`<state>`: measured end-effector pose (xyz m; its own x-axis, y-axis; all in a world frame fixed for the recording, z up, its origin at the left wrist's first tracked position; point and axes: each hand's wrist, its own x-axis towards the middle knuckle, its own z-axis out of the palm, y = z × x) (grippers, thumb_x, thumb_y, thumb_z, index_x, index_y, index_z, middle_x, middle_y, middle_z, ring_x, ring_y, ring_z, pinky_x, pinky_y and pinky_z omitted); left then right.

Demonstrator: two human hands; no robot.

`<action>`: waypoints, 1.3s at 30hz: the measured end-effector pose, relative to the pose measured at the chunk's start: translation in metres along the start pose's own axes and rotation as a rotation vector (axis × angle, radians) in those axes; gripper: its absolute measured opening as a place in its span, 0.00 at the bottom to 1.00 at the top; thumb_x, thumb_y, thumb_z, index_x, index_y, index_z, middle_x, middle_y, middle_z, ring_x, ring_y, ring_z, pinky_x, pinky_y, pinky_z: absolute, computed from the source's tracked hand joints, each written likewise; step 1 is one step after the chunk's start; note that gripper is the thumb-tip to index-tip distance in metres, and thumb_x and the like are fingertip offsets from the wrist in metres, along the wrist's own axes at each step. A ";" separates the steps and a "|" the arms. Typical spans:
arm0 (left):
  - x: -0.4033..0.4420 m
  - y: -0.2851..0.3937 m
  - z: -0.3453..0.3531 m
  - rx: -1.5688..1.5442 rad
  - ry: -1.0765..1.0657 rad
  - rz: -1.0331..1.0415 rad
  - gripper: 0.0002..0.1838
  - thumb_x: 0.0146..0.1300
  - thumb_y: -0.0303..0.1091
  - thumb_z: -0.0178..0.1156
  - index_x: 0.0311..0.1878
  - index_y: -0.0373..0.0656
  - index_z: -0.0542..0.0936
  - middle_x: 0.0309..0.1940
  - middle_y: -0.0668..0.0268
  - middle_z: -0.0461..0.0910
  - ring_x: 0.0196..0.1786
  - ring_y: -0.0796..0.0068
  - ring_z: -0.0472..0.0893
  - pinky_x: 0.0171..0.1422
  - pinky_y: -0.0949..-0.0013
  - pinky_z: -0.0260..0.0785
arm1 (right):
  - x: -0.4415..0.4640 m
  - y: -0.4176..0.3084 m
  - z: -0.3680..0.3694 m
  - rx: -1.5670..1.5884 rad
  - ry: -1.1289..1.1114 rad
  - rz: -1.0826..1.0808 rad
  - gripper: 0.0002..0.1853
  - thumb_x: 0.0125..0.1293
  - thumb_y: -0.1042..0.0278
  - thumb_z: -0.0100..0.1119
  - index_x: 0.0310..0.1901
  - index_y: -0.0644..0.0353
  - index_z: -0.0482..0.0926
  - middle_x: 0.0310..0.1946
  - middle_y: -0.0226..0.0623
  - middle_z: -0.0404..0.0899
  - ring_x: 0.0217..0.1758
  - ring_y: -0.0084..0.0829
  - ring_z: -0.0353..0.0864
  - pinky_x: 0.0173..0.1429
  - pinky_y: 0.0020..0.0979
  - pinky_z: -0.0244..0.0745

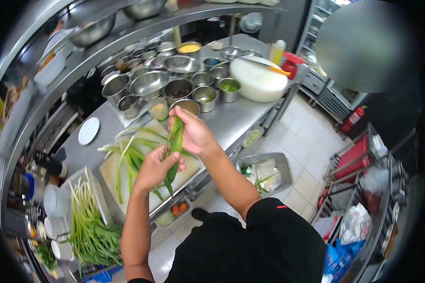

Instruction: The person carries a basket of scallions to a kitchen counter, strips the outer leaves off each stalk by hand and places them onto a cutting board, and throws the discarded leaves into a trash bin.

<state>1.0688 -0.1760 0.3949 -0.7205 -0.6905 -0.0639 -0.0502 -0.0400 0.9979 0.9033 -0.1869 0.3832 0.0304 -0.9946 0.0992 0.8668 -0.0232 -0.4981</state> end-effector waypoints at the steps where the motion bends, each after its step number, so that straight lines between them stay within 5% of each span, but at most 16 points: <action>1: -0.003 -0.001 0.010 -0.044 -0.042 -0.016 0.11 0.67 0.33 0.55 0.45 0.35 0.74 0.34 0.63 0.79 0.34 0.76 0.81 0.41 0.74 0.73 | -0.014 -0.005 0.000 -0.011 0.011 -0.035 0.09 0.71 0.61 0.49 0.37 0.56 0.73 0.25 0.28 0.73 0.28 0.23 0.73 0.35 0.27 0.71; 4: -0.004 -0.009 0.039 -0.141 -0.162 -0.058 0.10 0.67 0.33 0.54 0.45 0.35 0.73 0.34 0.61 0.80 0.33 0.74 0.81 0.40 0.73 0.75 | -0.057 -0.017 -0.010 -0.028 0.133 -0.079 0.10 0.71 0.59 0.49 0.37 0.56 0.73 0.25 0.28 0.73 0.28 0.24 0.73 0.35 0.27 0.71; 8: 0.014 -0.026 0.088 0.006 -0.316 0.006 0.14 0.70 0.38 0.51 0.46 0.34 0.74 0.38 0.58 0.81 0.41 0.73 0.81 0.48 0.71 0.75 | -0.111 -0.051 -0.044 -0.205 0.469 -0.471 0.13 0.71 0.55 0.47 0.38 0.56 0.73 0.26 0.29 0.72 0.27 0.23 0.72 0.33 0.28 0.70; 11: 0.030 -0.053 0.134 -0.273 -0.288 -0.080 0.16 0.70 0.39 0.51 0.48 0.34 0.72 0.40 0.58 0.80 0.41 0.72 0.81 0.47 0.70 0.75 | -0.165 -0.102 -0.074 -0.323 0.634 -0.597 0.14 0.72 0.54 0.45 0.39 0.56 0.73 0.26 0.26 0.71 0.29 0.21 0.70 0.32 0.24 0.66; 16: 0.062 -0.074 0.192 -0.093 -0.310 -0.135 0.15 0.71 0.37 0.47 0.48 0.33 0.71 0.39 0.56 0.80 0.43 0.69 0.82 0.42 0.71 0.76 | -0.266 -0.177 -0.117 -0.400 0.629 -0.798 0.10 0.71 0.61 0.46 0.45 0.57 0.72 0.30 0.27 0.71 0.31 0.21 0.69 0.33 0.24 0.68; 17: 0.071 -0.080 0.206 -0.073 -0.333 -0.123 0.14 0.71 0.37 0.47 0.47 0.34 0.71 0.38 0.56 0.80 0.39 0.70 0.83 0.38 0.72 0.75 | -0.280 -0.187 -0.103 -0.417 0.847 -0.821 0.11 0.71 0.60 0.46 0.47 0.57 0.72 0.30 0.27 0.72 0.31 0.23 0.70 0.36 0.27 0.70; 20: 0.116 -0.121 0.256 -0.079 -0.359 -0.152 0.10 0.69 0.32 0.47 0.44 0.34 0.72 0.35 0.59 0.81 0.32 0.73 0.83 0.32 0.72 0.74 | -0.328 -0.237 -0.153 -0.540 0.948 -0.814 0.18 0.70 0.57 0.49 0.53 0.61 0.69 0.33 0.27 0.67 0.34 0.23 0.67 0.43 0.26 0.68; 21: 0.126 -0.129 0.279 -0.038 -0.306 -0.126 0.09 0.67 0.31 0.50 0.42 0.35 0.72 0.31 0.61 0.80 0.29 0.74 0.82 0.30 0.73 0.73 | -0.340 -0.256 -0.170 -0.562 0.897 -0.788 0.16 0.71 0.58 0.48 0.52 0.61 0.69 0.32 0.26 0.66 0.32 0.20 0.64 0.38 0.23 0.64; 22: 0.144 -0.155 0.298 0.009 -0.319 -0.070 0.14 0.64 0.38 0.56 0.42 0.35 0.71 0.34 0.55 0.79 0.36 0.66 0.82 0.38 0.64 0.75 | -0.351 -0.269 -0.184 -0.533 0.731 -0.771 0.13 0.73 0.59 0.46 0.49 0.60 0.69 0.30 0.26 0.64 0.30 0.17 0.61 0.34 0.22 0.61; 23: 0.154 -0.172 0.316 0.422 -0.219 0.203 0.28 0.56 0.44 0.64 0.52 0.30 0.71 0.41 0.44 0.78 0.43 0.52 0.80 0.51 0.56 0.73 | -0.353 -0.272 -0.182 -0.525 0.712 -0.764 0.12 0.74 0.59 0.44 0.47 0.59 0.69 0.29 0.25 0.64 0.30 0.17 0.61 0.34 0.21 0.61; 25: 0.161 -0.201 0.356 0.792 0.092 0.460 0.37 0.52 0.49 0.66 0.55 0.27 0.69 0.45 0.40 0.76 0.52 0.47 0.76 0.59 0.57 0.68 | -0.347 -0.280 -0.187 -0.514 0.682 -0.758 0.11 0.74 0.59 0.43 0.45 0.58 0.70 0.28 0.25 0.64 0.29 0.16 0.61 0.33 0.21 0.61; 27: 0.165 -0.176 0.362 0.508 -0.327 0.392 0.35 0.56 0.48 0.63 0.59 0.31 0.67 0.52 0.43 0.73 0.55 0.53 0.74 0.61 0.61 0.66 | -0.341 -0.286 -0.196 -0.410 0.623 -0.670 0.11 0.74 0.58 0.42 0.40 0.56 0.70 0.28 0.26 0.65 0.29 0.18 0.62 0.33 0.22 0.62; 29: 0.148 -0.143 0.373 0.254 -0.449 0.315 0.30 0.55 0.46 0.64 0.53 0.32 0.70 0.44 0.47 0.77 0.49 0.57 0.77 0.55 0.63 0.69 | -0.319 -0.277 -0.200 -0.339 0.562 -0.598 0.12 0.74 0.57 0.42 0.39 0.55 0.70 0.28 0.26 0.66 0.29 0.19 0.63 0.33 0.22 0.62; 32: 0.126 -0.105 0.373 0.357 -0.456 0.262 0.22 0.57 0.43 0.62 0.45 0.34 0.71 0.33 0.56 0.79 0.40 0.63 0.79 0.47 0.63 0.71 | -0.278 -0.260 -0.216 -0.191 0.389 -0.404 0.13 0.74 0.57 0.41 0.38 0.55 0.70 0.28 0.28 0.66 0.29 0.21 0.64 0.35 0.24 0.65; 39: 0.107 -0.129 0.328 -0.021 -0.081 0.091 0.08 0.64 0.27 0.51 0.46 0.36 0.68 0.25 0.65 0.76 0.29 0.76 0.81 0.32 0.70 0.74 | -0.189 -0.235 -0.290 -0.214 0.366 -0.305 0.07 0.72 0.66 0.46 0.41 0.60 0.71 0.34 0.31 0.71 0.37 0.24 0.70 0.43 0.27 0.69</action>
<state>0.7707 -0.0078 0.2572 -0.7747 -0.6317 0.0276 0.0317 0.0047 0.9995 0.5495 -0.0227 0.2317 -0.4169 -0.9087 -0.0207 0.6867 -0.2999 -0.6622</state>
